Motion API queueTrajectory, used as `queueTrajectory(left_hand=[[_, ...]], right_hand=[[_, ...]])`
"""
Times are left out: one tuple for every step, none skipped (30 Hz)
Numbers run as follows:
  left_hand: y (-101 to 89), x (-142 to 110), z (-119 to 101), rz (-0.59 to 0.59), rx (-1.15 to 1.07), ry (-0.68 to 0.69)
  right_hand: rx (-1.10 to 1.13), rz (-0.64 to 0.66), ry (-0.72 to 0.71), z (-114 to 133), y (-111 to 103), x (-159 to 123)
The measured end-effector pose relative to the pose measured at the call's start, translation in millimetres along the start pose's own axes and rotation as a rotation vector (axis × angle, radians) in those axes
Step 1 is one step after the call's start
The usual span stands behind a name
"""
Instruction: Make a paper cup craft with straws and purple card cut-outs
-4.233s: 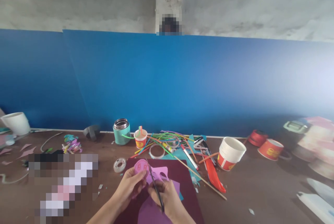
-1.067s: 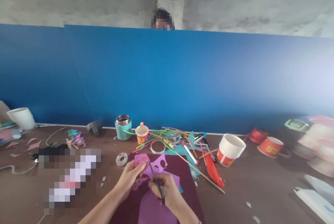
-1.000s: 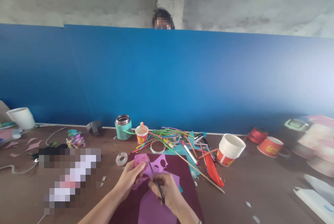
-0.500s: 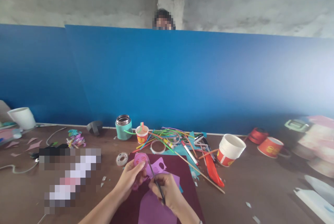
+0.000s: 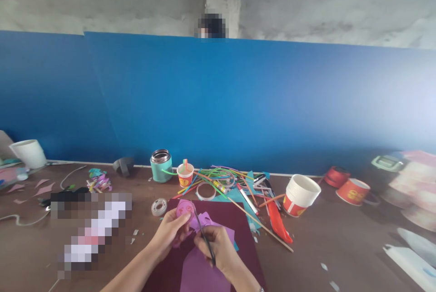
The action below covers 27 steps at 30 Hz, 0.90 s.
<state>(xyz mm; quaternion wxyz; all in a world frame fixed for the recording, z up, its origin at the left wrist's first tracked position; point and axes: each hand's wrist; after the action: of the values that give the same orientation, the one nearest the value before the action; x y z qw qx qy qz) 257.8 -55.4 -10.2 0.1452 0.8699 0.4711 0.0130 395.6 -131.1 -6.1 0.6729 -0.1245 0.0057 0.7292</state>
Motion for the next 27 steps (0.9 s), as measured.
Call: queueTrajectory(left_hand=[[-0.1, -0.1, 0.0, -0.003, -0.004, 0.000], [-0.2, 0.0, 0.1, -0.007, -0.010, 0.002], [-0.3, 0.0, 0.4, -0.009, -0.015, 0.004], [-0.5, 0.1, 0.8, -0.010, -0.019, 0.005], [-0.6, 0.2, 1.2, -0.009, -0.023, 0.006], [-0.7, 0.2, 1.6, -0.008, -0.025, 0.007], [-0.7, 0.2, 1.8, -0.012, -0.027, 0.008], [-0.6, 0.2, 1.8, -0.020, -0.031, 0.009], [-0.3, 0.1, 1.6, -0.029, -0.037, 0.009], [0.0, 0.0, 1.2, -0.043, -0.043, 0.009], [0.3, -0.2, 0.7, -0.057, -0.049, 0.006], [0.5, -0.3, 0.0, -0.068, -0.053, 0.007], [0.7, -0.4, -0.7, -0.076, -0.055, 0.012], [0.7, -0.4, -1.4, -0.081, -0.051, 0.023], [0.6, -0.3, -1.9, -0.078, -0.042, 0.035], [0.3, -0.1, -2.2, -0.072, -0.032, 0.045], [-0.1, 0.2, -2.2, -0.060, -0.024, 0.050], [-0.4, 0.6, -2.0, -0.046, -0.018, 0.047], [-0.8, 0.9, -1.7, -0.033, -0.017, 0.039], [-1.1, 1.0, -1.3, -0.023, -0.022, 0.031], [-1.2, 1.0, -1.0, -0.018, -0.032, 0.025], [-1.1, 0.7, -0.9, -0.019, -0.045, 0.021], [-0.9, 0.2, -0.9, -0.022, -0.058, 0.019], [-0.6, -0.3, -1.0, -0.027, -0.072, 0.017], [-0.3, -0.9, -1.1, -0.032, -0.082, 0.015], [-0.1, -1.4, -1.1, -0.034, -0.088, 0.013], [0.1, -1.7, -1.1, -0.035, -0.092, 0.013]], right_hand=[[-0.003, 0.001, -0.001, 0.3, 0.0, -0.3], [-0.005, 0.000, -0.001, 0.1, 0.1, -0.4], [-0.007, -0.003, 0.000, -0.3, 0.2, -0.5], [-0.007, -0.003, 0.001, -0.8, 0.3, -0.5], [-0.004, -0.004, 0.004, -1.2, 0.4, -0.5], [0.001, -0.006, 0.009, -1.5, 0.5, -0.6], [0.004, -0.006, 0.011, -1.6, 0.6, -0.6], [0.005, -0.007, 0.012, -1.3, 0.7, -0.7], [0.002, -0.008, 0.011, -0.9, 0.7, -0.7], [-0.001, -0.009, 0.009, -0.4, 0.8, -0.7], [-0.005, -0.011, 0.011, 0.0, 0.9, -0.7], [-0.008, -0.013, 0.018, 0.3, 1.1, -0.5], [-0.007, -0.017, 0.027, 0.2, 1.4, -0.2], [-0.003, -0.019, 0.032, -0.1, 1.7, 0.1], [0.002, -0.020, 0.035, -0.7, 2.0, 0.5], [0.009, -0.022, 0.035, -1.4, 2.4, 0.8], [0.016, -0.023, 0.031, -2.1, 2.6, 1.0], [0.022, -0.021, 0.023, -2.7, 2.8, 1.1], [0.025, -0.018, 0.016, -3.2, 2.7, 1.1], [0.025, -0.016, 0.011, -3.6, 2.5, 1.1], [0.022, -0.015, 0.007, -3.9, 2.2, 1.0], [0.018, -0.013, 0.004, -4.3, 1.8, 1.0], [0.014, -0.013, 0.004, -4.7, 1.4, 1.0], [0.010, -0.014, 0.005, -5.1, 1.1, 1.3], [0.007, -0.014, 0.006, -5.6, 0.9, 1.6], [0.005, -0.014, 0.006, -6.0, 0.9, 2.0], [0.005, -0.012, 0.006, -6.2, 1.0, 2.4]])
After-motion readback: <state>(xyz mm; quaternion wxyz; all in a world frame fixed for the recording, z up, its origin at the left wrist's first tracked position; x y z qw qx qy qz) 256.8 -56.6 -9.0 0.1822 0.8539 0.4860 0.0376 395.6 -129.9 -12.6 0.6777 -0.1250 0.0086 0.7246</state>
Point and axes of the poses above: each hand's wrist, its own x-axis towards the middle knuckle, its own y-axis out of the palm, z = x × y, and after that the axes turned 6 degrees about z, right-handed
